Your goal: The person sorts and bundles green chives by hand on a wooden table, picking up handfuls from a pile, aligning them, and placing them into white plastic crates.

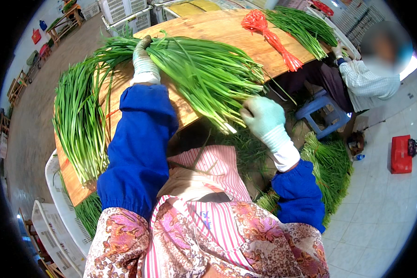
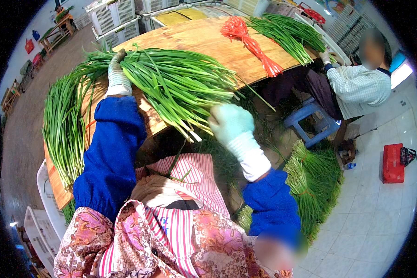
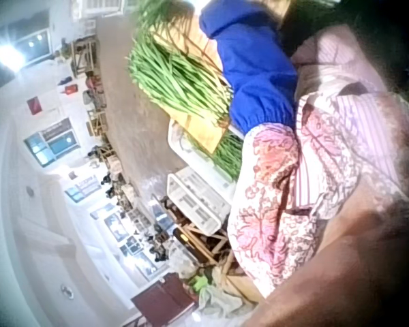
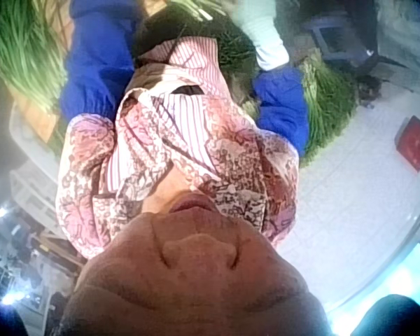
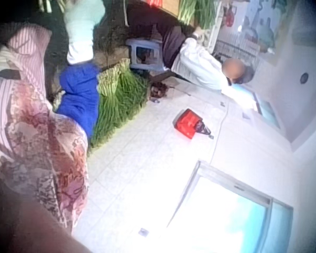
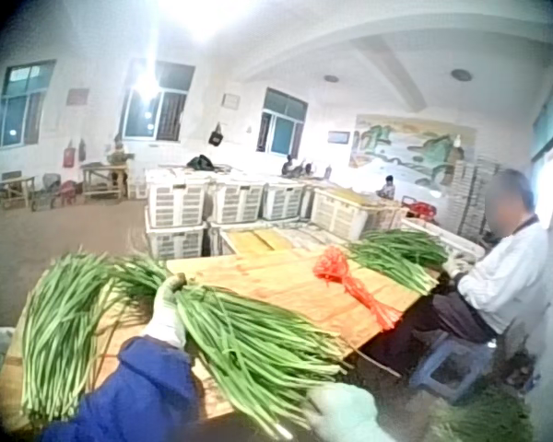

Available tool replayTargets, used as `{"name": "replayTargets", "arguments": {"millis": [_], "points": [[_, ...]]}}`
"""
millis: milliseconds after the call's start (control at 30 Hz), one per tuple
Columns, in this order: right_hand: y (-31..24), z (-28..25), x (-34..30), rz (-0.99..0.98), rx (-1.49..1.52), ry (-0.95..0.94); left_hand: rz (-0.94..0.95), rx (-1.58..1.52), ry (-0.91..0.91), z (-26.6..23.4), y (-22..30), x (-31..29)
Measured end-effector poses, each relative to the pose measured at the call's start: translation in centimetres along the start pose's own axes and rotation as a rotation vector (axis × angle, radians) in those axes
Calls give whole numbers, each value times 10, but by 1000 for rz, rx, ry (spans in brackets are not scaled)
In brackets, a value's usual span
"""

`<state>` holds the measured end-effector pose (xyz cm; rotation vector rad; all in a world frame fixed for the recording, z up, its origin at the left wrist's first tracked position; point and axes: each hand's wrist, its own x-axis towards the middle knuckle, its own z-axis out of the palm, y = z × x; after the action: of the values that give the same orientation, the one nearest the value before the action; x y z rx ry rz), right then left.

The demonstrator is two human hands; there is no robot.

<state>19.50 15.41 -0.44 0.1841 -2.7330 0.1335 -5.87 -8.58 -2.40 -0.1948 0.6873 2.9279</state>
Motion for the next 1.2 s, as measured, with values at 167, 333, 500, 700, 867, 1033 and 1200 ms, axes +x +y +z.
{"name": "replayTargets", "arguments": {"millis": [167, 333, 500, 700, 867, 1033, 1200], "points": [[85, 35, -73, 242, -270, -564, 48, 41, 45, 14, -7, -13], [89, 9, -65, 268, 285, -15, 99, 52, 67, 13, -6, -7], [-15, -12, 16, -21, 237, -100, 42, 7, 0, 7, 6, -10], [-29, 18, 22, 90, 254, -3, 52, 21, 76, 20, -4, -15], [36, 18, -28, 81, -149, -117, 89, -36, 60, 10, -2, -3], [42, 19, -64, 220, 146, -484, 78, -35, 132, 4, -4, 4], [-35, 29, -37, 351, 1566, -450, 65, -19, 113, 4, -3, 0]]}}
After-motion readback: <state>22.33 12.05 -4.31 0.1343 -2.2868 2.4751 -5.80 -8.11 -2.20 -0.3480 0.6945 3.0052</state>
